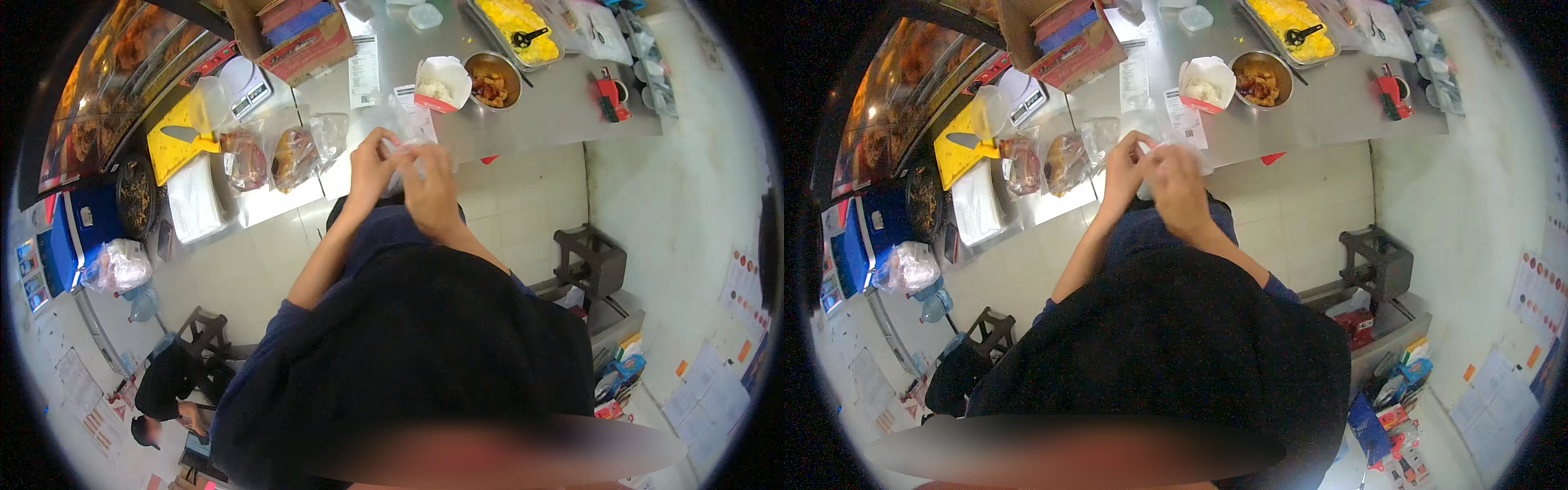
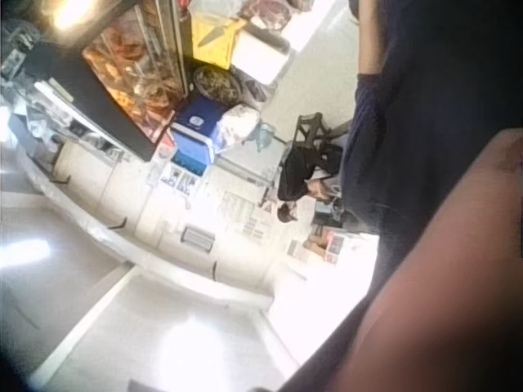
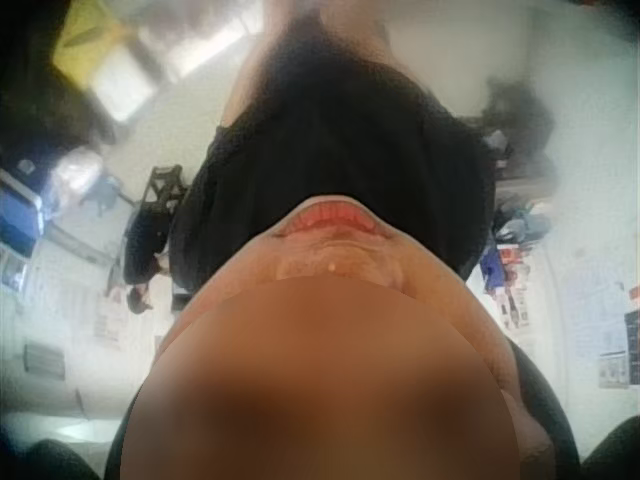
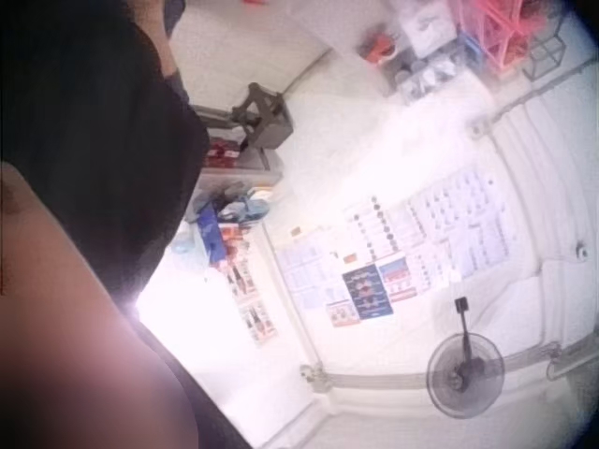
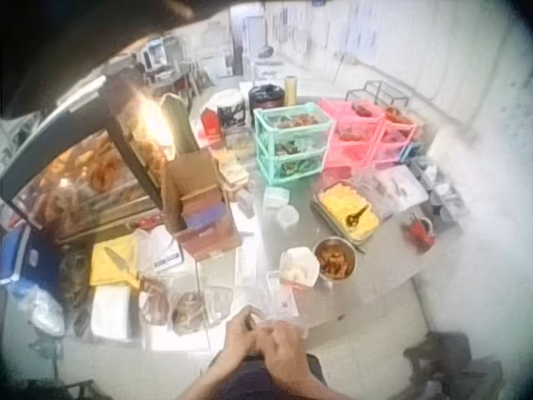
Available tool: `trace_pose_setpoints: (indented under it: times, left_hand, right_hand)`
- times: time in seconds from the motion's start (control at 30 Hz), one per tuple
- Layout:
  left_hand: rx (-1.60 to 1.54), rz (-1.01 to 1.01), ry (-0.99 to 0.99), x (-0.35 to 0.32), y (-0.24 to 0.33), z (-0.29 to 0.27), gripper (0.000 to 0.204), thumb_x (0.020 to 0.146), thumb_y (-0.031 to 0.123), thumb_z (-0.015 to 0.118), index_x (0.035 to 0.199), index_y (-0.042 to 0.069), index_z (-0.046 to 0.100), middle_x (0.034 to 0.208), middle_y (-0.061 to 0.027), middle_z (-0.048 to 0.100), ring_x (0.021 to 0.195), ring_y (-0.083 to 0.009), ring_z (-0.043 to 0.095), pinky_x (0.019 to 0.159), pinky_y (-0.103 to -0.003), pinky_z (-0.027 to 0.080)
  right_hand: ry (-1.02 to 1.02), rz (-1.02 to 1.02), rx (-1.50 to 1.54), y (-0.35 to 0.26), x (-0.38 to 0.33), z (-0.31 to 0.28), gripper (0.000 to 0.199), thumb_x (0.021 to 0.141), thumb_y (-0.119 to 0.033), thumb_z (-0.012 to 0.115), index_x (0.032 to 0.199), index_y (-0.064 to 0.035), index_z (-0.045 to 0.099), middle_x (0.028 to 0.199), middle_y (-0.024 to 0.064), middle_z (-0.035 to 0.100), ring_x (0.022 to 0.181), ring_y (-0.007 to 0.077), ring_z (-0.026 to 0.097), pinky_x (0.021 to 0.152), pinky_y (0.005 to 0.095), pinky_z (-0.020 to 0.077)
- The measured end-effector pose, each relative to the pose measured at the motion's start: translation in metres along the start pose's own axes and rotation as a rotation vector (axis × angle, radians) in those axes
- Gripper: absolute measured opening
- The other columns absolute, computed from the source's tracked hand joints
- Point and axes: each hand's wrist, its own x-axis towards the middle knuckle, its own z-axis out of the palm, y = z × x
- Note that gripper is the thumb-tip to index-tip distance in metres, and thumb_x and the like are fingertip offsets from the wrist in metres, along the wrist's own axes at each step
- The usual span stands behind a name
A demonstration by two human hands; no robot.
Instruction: The person assembles a takeout meal by retrieving fried chicken from a display case, adding sauce from a refrigerated container, scooping rice into a container, and combining the items in a takeaway box. They handle receipts, plastic bags, and a container lid during the process.
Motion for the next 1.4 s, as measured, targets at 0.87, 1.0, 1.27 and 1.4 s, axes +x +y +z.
trace_pose_setpoints:
  times: [0.87, 1.0, 1.27, 1.4]
  left_hand:
    - [0.574, 0.724, -0.26, 0.03, 0.069, 0.211, 0.025, 0.078, 0.012, 0.059, 0.102, 0.008, 0.056, 0.093, -0.0074, 0.063, 0.096, -0.0271, 0.062, 0.082, -0.042, 0.052]
    - [0.504, 0.721, -0.387, 0.038, 0.088, 0.278, 0.025, 0.078, 0.01, 0.061, 0.102, 0.007, 0.056, 0.091, -0.0092, 0.064, 0.095, -0.0289, 0.064, 0.08, -0.043, 0.053]
    - [0.412, 0.688, -0.457, 0.08, 0.11, 0.342, 0.019, 0.078, 0.009, 0.064, 0.096, 0.005, 0.059, 0.089, -0.0138, 0.068, 0.086, -0.035, 0.066, 0.077, -0.044, 0.054]
    - [0.091, 0.208, -0.081, 0.1, 0.074, 0.295, 0.017, 0.092, 0.018, 0.065, 0.094, 0.002, 0.059, 0.083, -0.0149, 0.066, 0.077, -0.0327, 0.067, 0.072, -0.04, 0.055]
  right_hand:
    - [-0.782, 0.012, -0.121, 0.209, -0.042, -0.045, 0.066, 0.093, -0.056, 0.049, 0.152, -0.0297, 0.033, 0.158, 0.0058, 0.028, 0.148, 0.0326, 0.014, 0.117, 0.0578, 0.0141]
    - [-0.803, -0.318, -0.216, 0.253, -0.004, -0.076, 0.076, 0.088, -0.063, 0.053, 0.155, -0.037, 0.029, 0.163, 0.0025, 0.021, 0.152, 0.0341, 0.006, 0.118, 0.0635, 0.008]
    - [-0.63, -0.212, -0.237, 0.337, 0.079, -0.072, 0.083, 0.072, -0.035, 0.08, 0.145, -0.0341, 0.043, 0.152, 0.0111, 0.039, 0.14, 0.0391, 0.032, 0.105, 0.0683, 0.0324]
    - [-0.765, -0.019, 0.267, 0.392, 0.099, -0.002, 0.065, 0.073, -0.032, 0.078, 0.133, -0.0291, 0.055, 0.137, 0.0133, 0.053, 0.125, 0.0374, 0.049, 0.1, 0.052, 0.0439]
